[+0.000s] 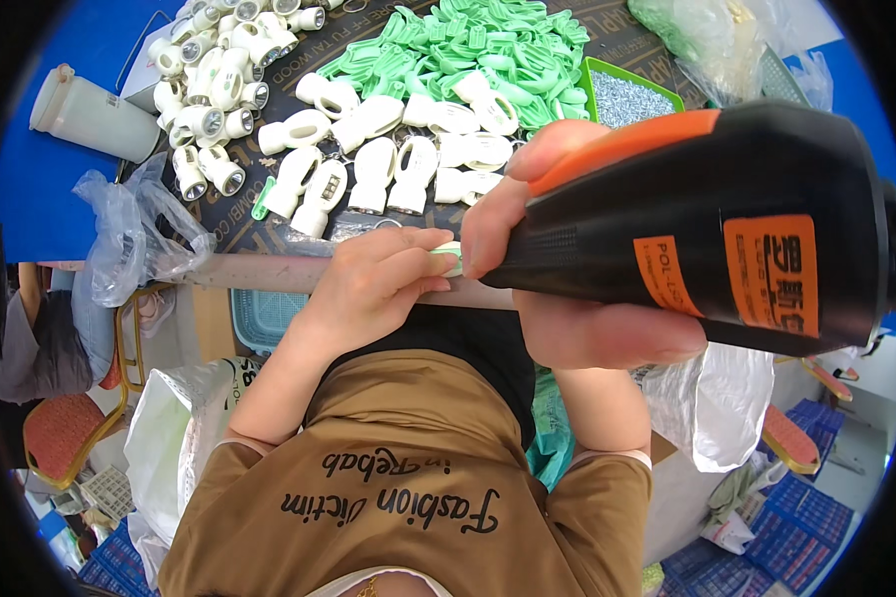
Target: Assembling small white plastic toy or light components using an electric screwdriver at a workstation.
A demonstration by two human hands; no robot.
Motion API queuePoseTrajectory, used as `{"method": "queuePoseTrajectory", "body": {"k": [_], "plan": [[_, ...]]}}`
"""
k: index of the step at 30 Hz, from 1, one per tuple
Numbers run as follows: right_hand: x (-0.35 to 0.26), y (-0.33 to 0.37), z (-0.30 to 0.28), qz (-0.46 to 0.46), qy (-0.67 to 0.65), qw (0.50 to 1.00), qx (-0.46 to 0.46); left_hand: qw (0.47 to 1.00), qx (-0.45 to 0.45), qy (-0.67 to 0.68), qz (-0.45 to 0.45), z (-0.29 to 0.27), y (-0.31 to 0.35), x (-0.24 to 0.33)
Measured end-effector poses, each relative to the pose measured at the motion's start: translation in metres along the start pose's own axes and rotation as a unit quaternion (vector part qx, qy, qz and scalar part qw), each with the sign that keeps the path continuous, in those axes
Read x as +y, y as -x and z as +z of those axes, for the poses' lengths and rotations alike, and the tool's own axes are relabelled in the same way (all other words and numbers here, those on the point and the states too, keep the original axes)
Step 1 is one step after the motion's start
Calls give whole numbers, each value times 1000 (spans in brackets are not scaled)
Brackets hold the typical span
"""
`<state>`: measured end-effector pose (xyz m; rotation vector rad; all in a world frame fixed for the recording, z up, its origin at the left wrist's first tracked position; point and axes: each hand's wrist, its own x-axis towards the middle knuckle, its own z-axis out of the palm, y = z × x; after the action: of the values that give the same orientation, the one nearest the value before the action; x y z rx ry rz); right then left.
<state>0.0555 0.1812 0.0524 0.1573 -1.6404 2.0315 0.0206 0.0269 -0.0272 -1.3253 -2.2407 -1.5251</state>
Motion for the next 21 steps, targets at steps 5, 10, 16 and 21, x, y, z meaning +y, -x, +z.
{"method": "queuePoseTrajectory", "body": {"k": [5, 10, 16, 21], "plan": [[6, -3, -5, -9, -45, 998, -50, 1000, 7, -10, 5, 0, 1, 1], [12, -4, -7, -37, -103, 988, -109, 999, -31, -16, -5, 1, 6, -1], [10, -3, -5, -11, -113, 990, -81, 998, -45, -41, -18, -1, 5, 2], [11, -2, 0, -11, -92, 994, -62, 999, -2, -43, -1, 2, 3, 1]]}}
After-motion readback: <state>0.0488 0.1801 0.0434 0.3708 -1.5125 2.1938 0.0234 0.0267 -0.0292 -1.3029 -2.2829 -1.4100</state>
